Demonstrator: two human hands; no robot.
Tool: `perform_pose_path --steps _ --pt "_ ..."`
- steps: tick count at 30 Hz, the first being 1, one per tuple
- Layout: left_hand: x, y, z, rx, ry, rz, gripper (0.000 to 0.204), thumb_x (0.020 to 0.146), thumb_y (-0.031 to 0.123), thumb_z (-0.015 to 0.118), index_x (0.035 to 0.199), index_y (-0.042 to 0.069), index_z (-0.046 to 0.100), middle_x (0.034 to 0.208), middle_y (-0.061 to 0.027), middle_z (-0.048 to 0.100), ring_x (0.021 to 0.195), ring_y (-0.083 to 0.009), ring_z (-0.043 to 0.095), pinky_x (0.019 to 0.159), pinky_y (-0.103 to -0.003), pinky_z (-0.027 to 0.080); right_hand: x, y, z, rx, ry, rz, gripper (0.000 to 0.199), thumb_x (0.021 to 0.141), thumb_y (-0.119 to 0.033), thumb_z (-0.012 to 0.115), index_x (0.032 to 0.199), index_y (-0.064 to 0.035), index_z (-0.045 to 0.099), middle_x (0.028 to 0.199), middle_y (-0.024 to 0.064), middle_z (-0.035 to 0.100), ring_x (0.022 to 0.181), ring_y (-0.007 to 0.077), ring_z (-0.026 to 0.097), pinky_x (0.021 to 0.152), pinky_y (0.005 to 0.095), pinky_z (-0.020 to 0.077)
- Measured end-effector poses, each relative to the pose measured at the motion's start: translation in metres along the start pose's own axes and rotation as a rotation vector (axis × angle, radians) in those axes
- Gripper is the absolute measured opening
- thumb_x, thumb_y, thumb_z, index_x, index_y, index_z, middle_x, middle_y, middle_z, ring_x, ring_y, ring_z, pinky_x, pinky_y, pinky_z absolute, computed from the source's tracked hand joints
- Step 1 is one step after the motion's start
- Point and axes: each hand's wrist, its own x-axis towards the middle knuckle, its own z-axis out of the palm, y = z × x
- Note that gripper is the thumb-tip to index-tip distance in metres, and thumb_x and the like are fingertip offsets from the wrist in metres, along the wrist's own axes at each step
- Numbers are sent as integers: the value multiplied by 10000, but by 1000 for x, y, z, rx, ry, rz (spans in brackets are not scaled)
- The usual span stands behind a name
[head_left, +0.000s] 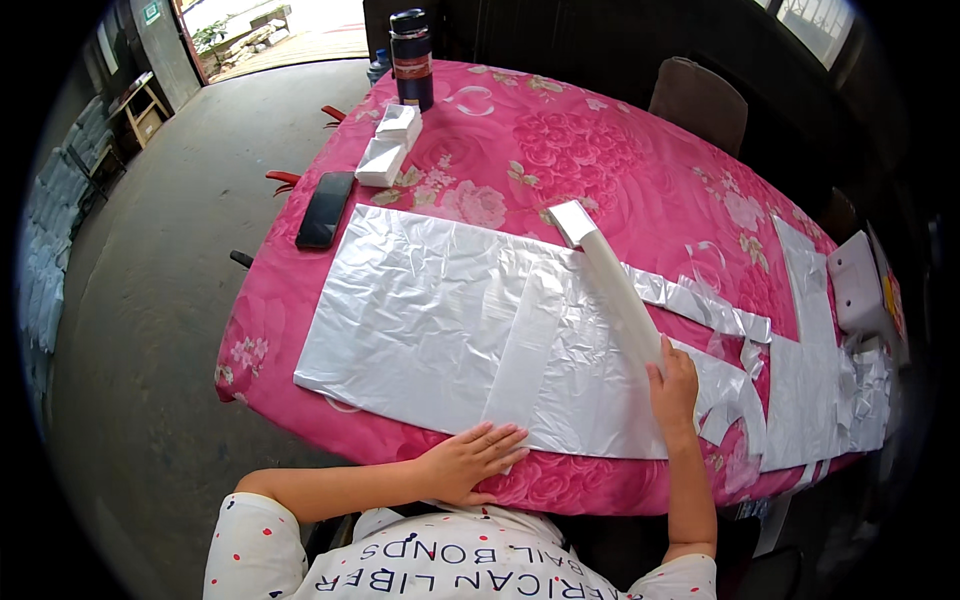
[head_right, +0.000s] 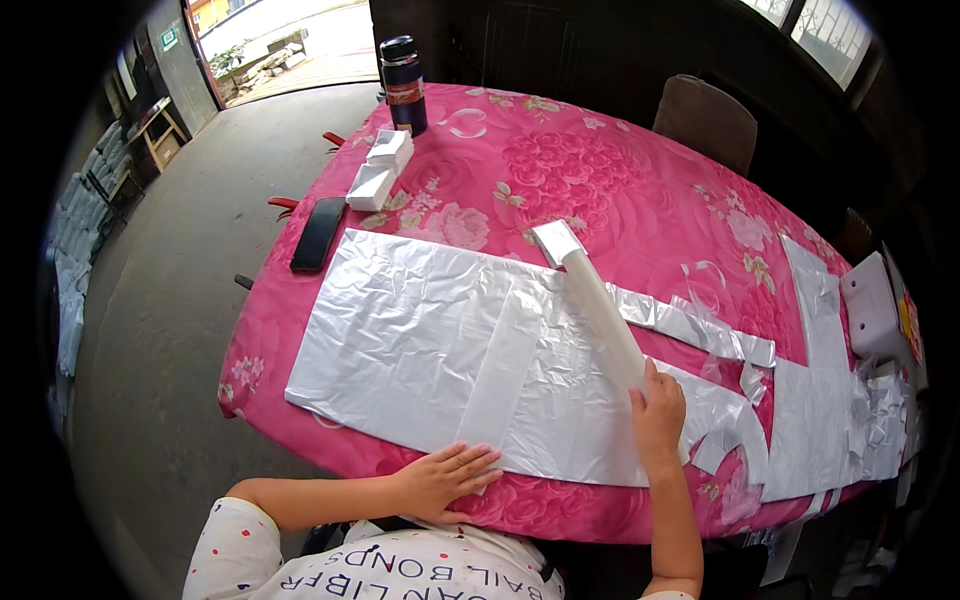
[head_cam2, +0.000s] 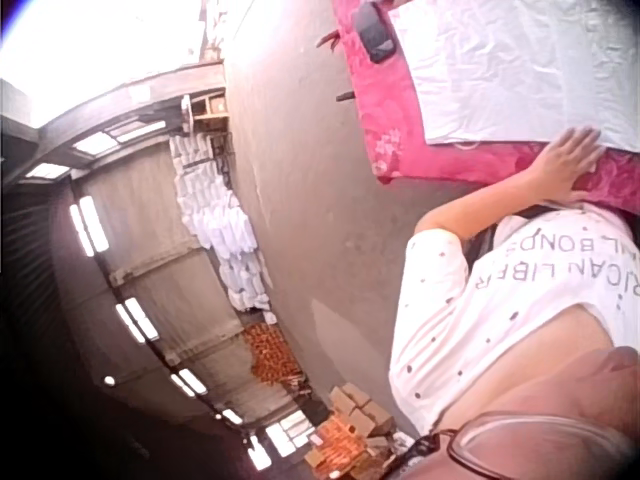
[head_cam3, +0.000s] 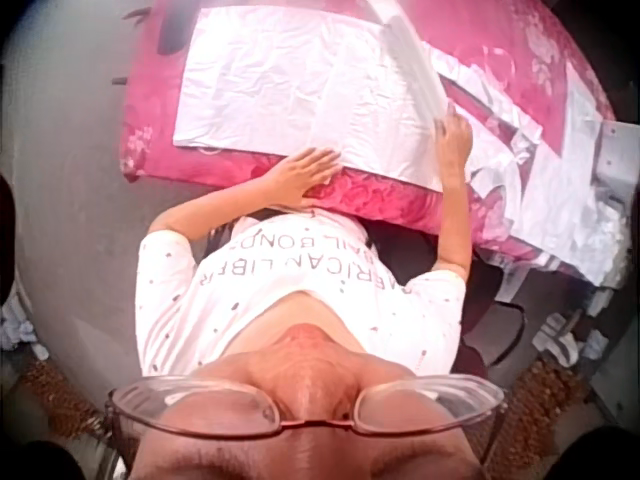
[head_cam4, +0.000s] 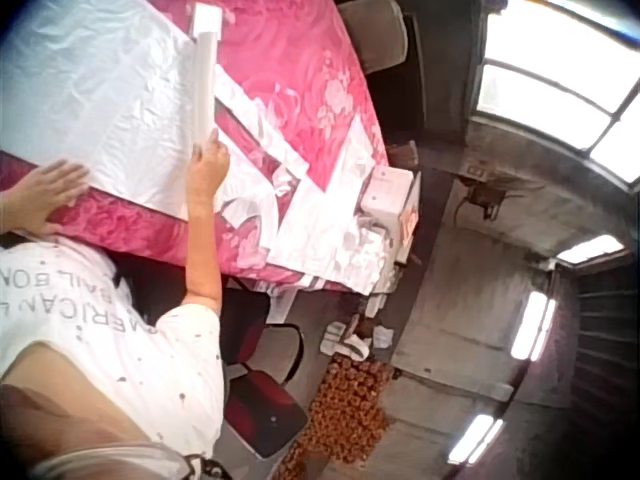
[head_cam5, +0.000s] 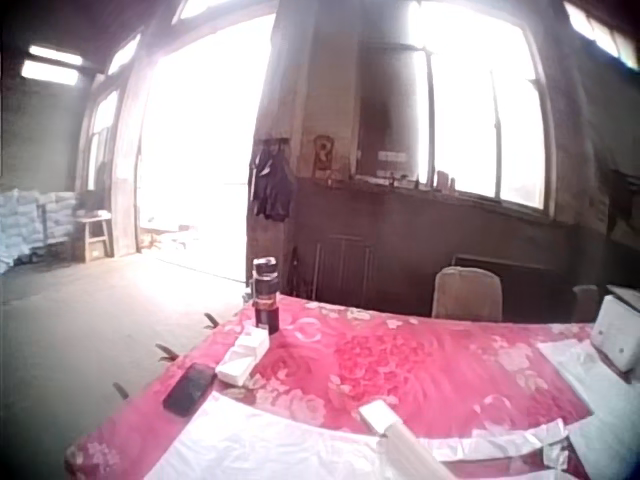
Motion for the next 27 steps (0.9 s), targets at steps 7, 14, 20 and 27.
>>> perform_pose_path --steps 7,14,20,27 --pt "-3 24 19 7 32 -64 747 842 523 433 1401 58 260 1470 -156 194 1374 -270 154 1103 -434 131 -41 -69 -15 268 -333 -357 489 688 -88 671 1166 -84 567 1014 103 584 921 287 540 853 408 390" --pt "-4 29 27 168 85 -66 703 836 507 462 1372 71 328 1442 -178 256 1350 -313 214 1091 -464 150 17 -81 30 192 -142 -423 478 697 -90 672 1163 -129 573 1035 74 576 966 267 529 924 457 358" --pt "-6 13 11 -20 142 98 562 836 322 541 1286 8 417 1381 -189 344 1296 -309 320 1058 -409 277 91 -75 69 234 20 -416 463 712 -12 627 1168 -44 553 1086 92 576 1019 285 509 920 392 381" --pt "-28 10 17 33 296 111 327 747 129 611 1044 -4 584 1145 -131 529 1077 -270 512 911 -354 458 17 -102 46 459 -357 -651 497 645 65 565 1139 18 542 1204 135 524 1115 318 492 961 386 403"
